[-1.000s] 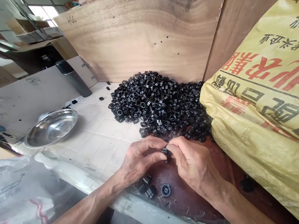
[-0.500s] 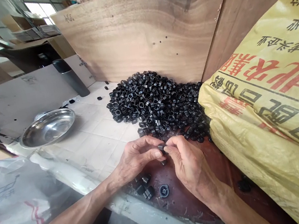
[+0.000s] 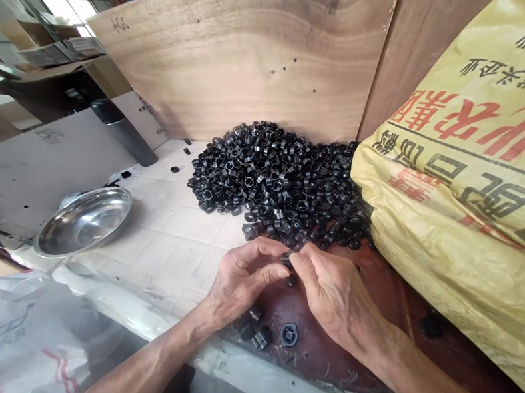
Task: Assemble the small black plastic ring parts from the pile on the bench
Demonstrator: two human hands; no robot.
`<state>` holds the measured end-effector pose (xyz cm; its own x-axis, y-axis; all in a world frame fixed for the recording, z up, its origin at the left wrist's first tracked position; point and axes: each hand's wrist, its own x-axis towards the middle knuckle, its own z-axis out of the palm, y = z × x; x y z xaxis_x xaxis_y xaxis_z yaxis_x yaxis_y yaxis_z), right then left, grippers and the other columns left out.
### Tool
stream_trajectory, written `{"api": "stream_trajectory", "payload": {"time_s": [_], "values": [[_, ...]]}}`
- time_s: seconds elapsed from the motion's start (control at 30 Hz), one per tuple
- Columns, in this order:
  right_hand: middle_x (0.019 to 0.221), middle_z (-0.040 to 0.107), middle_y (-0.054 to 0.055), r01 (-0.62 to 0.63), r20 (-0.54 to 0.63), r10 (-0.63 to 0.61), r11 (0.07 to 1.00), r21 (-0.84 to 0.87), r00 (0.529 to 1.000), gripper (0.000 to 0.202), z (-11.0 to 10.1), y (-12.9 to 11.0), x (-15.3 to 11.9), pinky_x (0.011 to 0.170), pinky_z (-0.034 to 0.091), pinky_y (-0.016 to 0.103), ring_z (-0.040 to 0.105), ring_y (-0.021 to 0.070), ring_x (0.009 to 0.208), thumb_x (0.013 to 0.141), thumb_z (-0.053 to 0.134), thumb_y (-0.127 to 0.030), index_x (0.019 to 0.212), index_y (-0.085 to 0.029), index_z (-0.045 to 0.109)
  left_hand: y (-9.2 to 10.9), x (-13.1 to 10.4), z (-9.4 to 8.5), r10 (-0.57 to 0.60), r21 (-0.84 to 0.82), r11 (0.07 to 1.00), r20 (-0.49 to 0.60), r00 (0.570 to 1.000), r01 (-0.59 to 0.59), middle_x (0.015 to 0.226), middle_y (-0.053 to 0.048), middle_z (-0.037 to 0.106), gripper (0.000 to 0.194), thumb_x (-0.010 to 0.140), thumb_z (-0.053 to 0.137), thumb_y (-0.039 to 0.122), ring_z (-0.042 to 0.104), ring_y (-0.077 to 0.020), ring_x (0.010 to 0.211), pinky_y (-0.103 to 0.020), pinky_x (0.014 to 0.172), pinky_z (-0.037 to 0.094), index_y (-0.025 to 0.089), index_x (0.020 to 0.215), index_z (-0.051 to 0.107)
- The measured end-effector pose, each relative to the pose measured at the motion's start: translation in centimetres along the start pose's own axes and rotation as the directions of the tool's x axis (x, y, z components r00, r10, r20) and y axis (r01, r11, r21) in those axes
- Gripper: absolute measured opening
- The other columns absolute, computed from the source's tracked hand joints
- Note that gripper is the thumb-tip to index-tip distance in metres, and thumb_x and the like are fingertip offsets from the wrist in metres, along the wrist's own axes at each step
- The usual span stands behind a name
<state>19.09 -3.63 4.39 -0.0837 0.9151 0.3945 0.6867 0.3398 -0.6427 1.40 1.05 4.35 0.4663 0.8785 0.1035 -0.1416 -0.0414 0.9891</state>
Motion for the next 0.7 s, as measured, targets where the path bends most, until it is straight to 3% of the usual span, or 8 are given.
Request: {"api": "stream_trajectory", "payload": {"time_s": [0.07, 0.13, 0.23, 0.33, 0.43, 0.5, 0.57, 0.7], "values": [[0.054, 0.053, -0.003, -0.045, 0.001, 0.045, 0.999, 0.018, 0.999, 0.044, -0.27, -0.11, 0.08, 0.053, 0.041, 0.027, 0.051, 0.0128, 0.049, 0.105, 0.041, -0.040, 0.064, -0.024, 0.046, -0.01, 0.10, 0.02, -0.080, -0.102, 0.991, 0.025, 0.996, 0.082, 0.088, -0.007, 0.076, 0.030, 0.077, 0.084, 0.032, 0.070, -0.0172, 0.081, -0.031, 0.081, 0.057, 0.012, 0.097, 0.073], [0.063, 0.063, -0.002, -0.053, -0.008, 0.054, 0.995, 0.088, 0.999, 0.030, -0.50, -0.04, 0.10, 0.057, 0.047, 0.026, 0.060, 0.0140, 0.056, 0.102, 0.048, -0.039, 0.078, -0.023, 0.057, 0.04, 0.24, -0.02, -0.144, -0.205, 0.967, 0.036, 0.989, 0.148, 0.083, -0.006, 0.076, 0.034, 0.076, 0.085, 0.034, 0.071, -0.0163, 0.075, -0.031, 0.079, 0.058, 0.011, 0.097, 0.072], [0.088, 0.072, 0.002, 0.060, -0.026, -0.057, 0.987, 0.152, 0.998, 0.012, -0.60, 0.31, -0.01, 0.073, 0.055, 0.027, 0.069, 0.0166, 0.077, 0.099, 0.055, -0.030, 0.106, -0.023, 0.061, 0.14, 0.36, -0.16, -0.153, -0.256, 0.954, 0.021, 0.988, 0.154, 0.082, -0.006, 0.076, 0.036, 0.075, 0.086, 0.036, 0.071, -0.0153, 0.071, -0.031, 0.078, 0.058, 0.010, 0.095, 0.072], [0.091, 0.072, 0.003, 0.092, -0.039, -0.087, 0.986, 0.141, 0.995, 0.010, -0.51, 0.51, -0.14, 0.074, 0.055, 0.028, 0.069, 0.0166, 0.077, 0.098, 0.055, -0.027, 0.104, -0.022, 0.062, 0.05, 0.25, -0.29, -0.128, -0.211, 0.969, 0.025, 0.991, 0.130, 0.083, -0.006, 0.076, 0.034, 0.077, 0.084, 0.035, 0.071, -0.0155, 0.073, -0.031, 0.078, 0.058, 0.011, 0.097, 0.071], [0.072, 0.066, -0.002, -0.098, 0.055, 0.089, 0.974, 0.204, 0.995, 0.015, -0.52, 0.20, -0.16, 0.057, 0.050, 0.026, 0.062, 0.0146, 0.059, 0.099, 0.055, -0.036, 0.095, -0.023, 0.060, -0.26, 0.03, -0.37, 0.010, -0.005, 1.000, 0.006, 1.000, -0.010, 0.090, -0.007, 0.075, 0.027, 0.081, 0.080, 0.034, 0.069, -0.0167, 0.081, -0.030, 0.080, 0.056, 0.012, 0.096, 0.072], [0.056, 0.055, -0.005, -0.256, 0.165, 0.221, 0.937, 0.238, 0.961, 0.031, -0.59, -0.07, -0.11, 0.047, 0.044, 0.025, 0.052, 0.0131, 0.048, 0.101, 0.048, -0.044, 0.079, -0.024, 0.055, -0.42, -0.04, -0.37, 0.109, 0.142, 0.984, 0.015, 0.994, -0.110, 0.094, -0.008, 0.074, 0.025, 0.082, 0.079, 0.034, 0.068, -0.0179, 0.085, -0.029, 0.081, 0.054, 0.013, 0.095, 0.074], [0.051, 0.050, -0.005, -0.320, 0.207, 0.275, 0.919, 0.232, 0.939, 0.041, -0.61, -0.13, -0.07, 0.044, 0.041, 0.025, 0.048, 0.0124, 0.044, 0.102, 0.044, -0.047, 0.069, -0.024, 0.049, -0.42, 0.00, -0.29, 0.088, 0.144, 0.986, 0.020, 0.996, -0.090, 0.093, -0.008, 0.074, 0.027, 0.081, 0.080, 0.035, 0.068, -0.0183, 0.085, -0.030, 0.081, 0.054, 0.014, 0.096, 0.074], [0.080, 0.069, 0.001, -0.035, 0.024, 0.031, 0.979, 0.202, 0.999, 0.016, -0.39, 0.39, -0.16, 0.066, 0.053, 0.027, 0.066, 0.0160, 0.069, 0.099, 0.054, -0.037, 0.098, -0.022, 0.060, -0.12, 0.24, -0.10, -0.143, -0.134, 0.980, 0.055, 0.988, 0.149, 0.081, -0.005, 0.073, 0.035, 0.079, 0.081, 0.042, 0.070, -0.0164, 0.072, -0.031, 0.076, 0.057, 0.013, 0.096, 0.069]]}}
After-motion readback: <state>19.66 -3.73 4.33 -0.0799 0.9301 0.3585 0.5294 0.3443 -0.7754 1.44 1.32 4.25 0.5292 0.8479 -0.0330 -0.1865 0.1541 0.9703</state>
